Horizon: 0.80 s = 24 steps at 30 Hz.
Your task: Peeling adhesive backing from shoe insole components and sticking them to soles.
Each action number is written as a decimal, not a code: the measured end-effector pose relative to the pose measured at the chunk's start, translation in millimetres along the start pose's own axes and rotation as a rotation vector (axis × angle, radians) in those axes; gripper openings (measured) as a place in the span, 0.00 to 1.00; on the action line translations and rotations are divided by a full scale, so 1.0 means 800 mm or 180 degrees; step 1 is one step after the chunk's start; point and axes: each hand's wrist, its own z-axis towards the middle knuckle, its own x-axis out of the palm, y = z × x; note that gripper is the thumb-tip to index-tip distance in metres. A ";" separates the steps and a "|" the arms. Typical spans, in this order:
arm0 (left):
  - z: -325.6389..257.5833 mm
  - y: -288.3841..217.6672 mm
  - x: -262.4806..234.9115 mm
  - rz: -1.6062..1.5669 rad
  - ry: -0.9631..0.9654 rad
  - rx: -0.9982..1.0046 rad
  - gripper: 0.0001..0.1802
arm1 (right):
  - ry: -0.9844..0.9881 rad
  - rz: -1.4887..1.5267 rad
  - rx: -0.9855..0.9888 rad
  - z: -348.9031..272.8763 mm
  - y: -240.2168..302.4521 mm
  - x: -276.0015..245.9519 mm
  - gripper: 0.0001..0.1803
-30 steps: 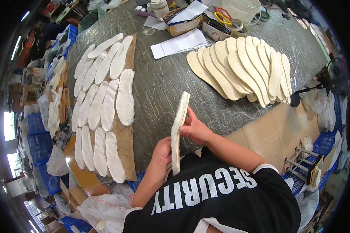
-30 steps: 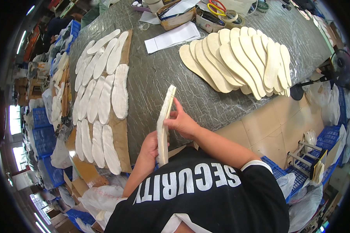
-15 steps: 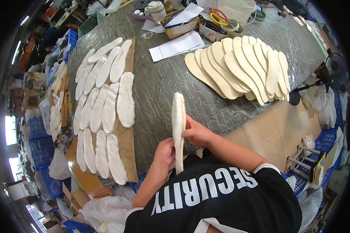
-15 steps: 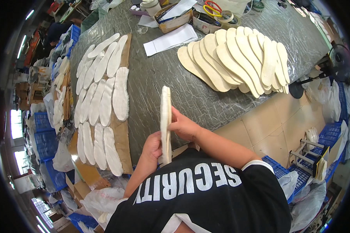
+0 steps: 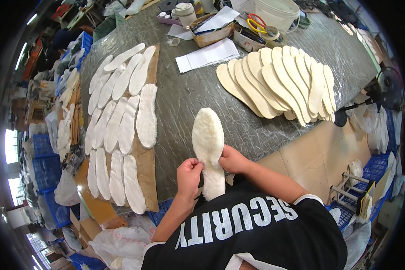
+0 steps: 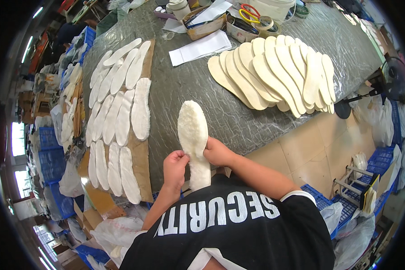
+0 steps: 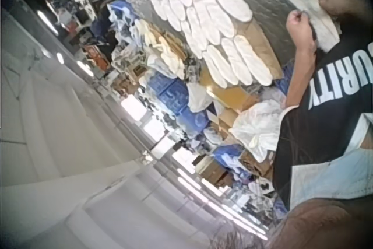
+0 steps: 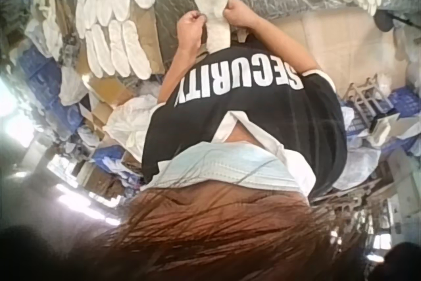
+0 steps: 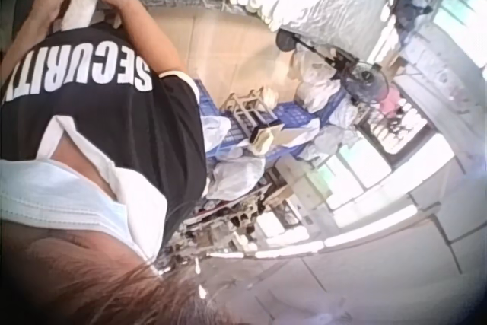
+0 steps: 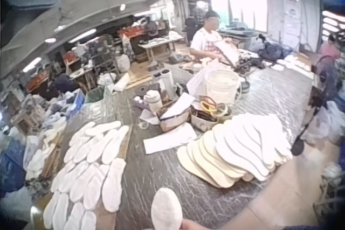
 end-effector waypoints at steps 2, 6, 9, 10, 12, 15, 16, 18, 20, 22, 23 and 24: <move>-0.004 0.002 0.002 0.0103 -0.0025 0.0176 0.03 | -0.0167 -0.0688 -0.0037 -0.001 0.003 0.001 0.29; -0.008 0.000 0.003 0.0013 -0.0118 0.0126 0.04 | -0.0239 -0.0664 0.0008 -0.004 0.007 -0.005 0.27; -0.006 -0.008 0.006 -0.0037 -0.0117 0.0136 0.04 | 0.0295 0.0474 0.0375 0.001 0.015 -0.013 0.26; -0.004 -0.012 0.009 -0.0113 -0.0098 0.0146 0.05 | 0.0212 0.0479 0.0239 0.002 0.012 -0.013 0.25; 0.004 -0.012 0.007 -0.0022 -0.0154 0.0176 0.05 | 0.0147 0.0473 0.0100 0.004 0.011 -0.009 0.24; 0.011 -0.006 0.006 0.0403 -0.0309 0.0439 0.05 | -0.0338 -0.0543 -0.0268 0.007 0.006 0.002 0.22; 0.012 -0.004 0.007 0.0742 -0.0398 0.0667 0.05 | -0.0546 -0.0684 -0.0346 0.010 -0.001 0.002 0.22; 0.011 -0.002 0.012 0.1027 -0.0454 0.0928 0.05 | -0.0746 -0.0829 -0.0425 0.012 -0.008 0.005 0.21; 0.011 0.000 0.014 0.1316 -0.0506 0.1183 0.04 | -0.0941 -0.1209 -0.0408 0.013 -0.010 0.008 0.20; 0.013 0.002 0.015 0.1451 -0.0529 0.1344 0.01 | -0.0927 -0.1215 -0.0444 0.016 -0.016 0.006 0.20; 0.014 0.002 0.014 0.1446 -0.0530 0.1345 0.01 | -0.0917 -0.1215 -0.0481 0.016 -0.018 0.004 0.19; 0.016 0.002 0.012 0.1326 -0.0454 0.1099 0.01 | -0.0907 -0.1220 -0.0482 0.016 -0.014 0.004 0.19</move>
